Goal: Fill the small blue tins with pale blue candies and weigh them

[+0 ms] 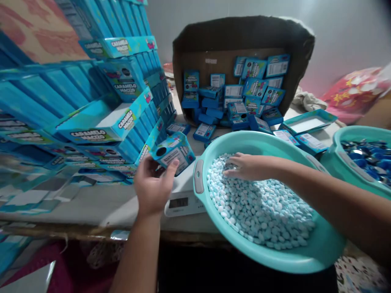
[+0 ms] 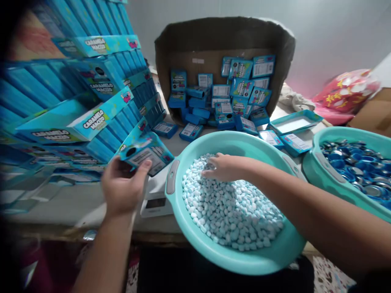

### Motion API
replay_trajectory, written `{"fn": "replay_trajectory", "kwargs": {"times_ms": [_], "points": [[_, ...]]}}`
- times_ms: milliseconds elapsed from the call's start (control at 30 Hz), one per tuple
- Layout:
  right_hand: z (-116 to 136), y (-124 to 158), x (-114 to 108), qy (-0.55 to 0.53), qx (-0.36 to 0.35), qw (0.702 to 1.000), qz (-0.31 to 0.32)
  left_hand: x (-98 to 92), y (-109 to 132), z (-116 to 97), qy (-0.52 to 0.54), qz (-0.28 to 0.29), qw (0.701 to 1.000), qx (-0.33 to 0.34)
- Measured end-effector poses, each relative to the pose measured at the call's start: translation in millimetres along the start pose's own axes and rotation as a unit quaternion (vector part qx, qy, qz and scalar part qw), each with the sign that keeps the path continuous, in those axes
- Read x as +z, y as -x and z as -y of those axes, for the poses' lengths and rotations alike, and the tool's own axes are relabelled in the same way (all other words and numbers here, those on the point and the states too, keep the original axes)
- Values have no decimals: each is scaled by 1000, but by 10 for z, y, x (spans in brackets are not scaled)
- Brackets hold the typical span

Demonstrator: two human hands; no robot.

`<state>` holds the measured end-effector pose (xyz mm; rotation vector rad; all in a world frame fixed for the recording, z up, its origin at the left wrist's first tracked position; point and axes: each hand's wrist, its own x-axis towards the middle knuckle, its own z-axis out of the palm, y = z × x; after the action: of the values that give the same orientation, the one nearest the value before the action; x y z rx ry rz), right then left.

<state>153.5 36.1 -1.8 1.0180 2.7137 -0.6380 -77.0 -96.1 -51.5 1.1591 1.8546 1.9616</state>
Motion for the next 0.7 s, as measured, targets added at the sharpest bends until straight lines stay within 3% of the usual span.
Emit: {"fn": "replay_trajectory", "kwargs": {"times_ms": [100, 167, 233, 333, 400, 567, 633, 700], "points": [[81, 80, -79, 17, 28, 995, 93, 148, -35, -465, 60, -3, 996, 65], [105, 126, -122, 11, 0, 993, 118, 341, -39, -709, 104, 58, 991, 61], [102, 144, -140, 14, -15, 991, 131, 582, -35, -816, 117, 145, 982, 28], [102, 125, -130, 49, -7, 991, 128, 901, -39, -739, 95, 232, 968, -19], [121, 103, -116, 73, -15, 990, 120, 1012, -48, -625, 51, 272, 960, -44], [146, 125, -176, 85, -18, 988, 128, 995, -45, -512, -78, 355, 931, -47], [107, 196, -272, 24, 7, 990, 139, 967, -35, -544, -107, 357, 927, -45], [42, 291, -398, -58, 14, 993, 105, 955, -26, -585, -138, 357, 922, -54]]}}
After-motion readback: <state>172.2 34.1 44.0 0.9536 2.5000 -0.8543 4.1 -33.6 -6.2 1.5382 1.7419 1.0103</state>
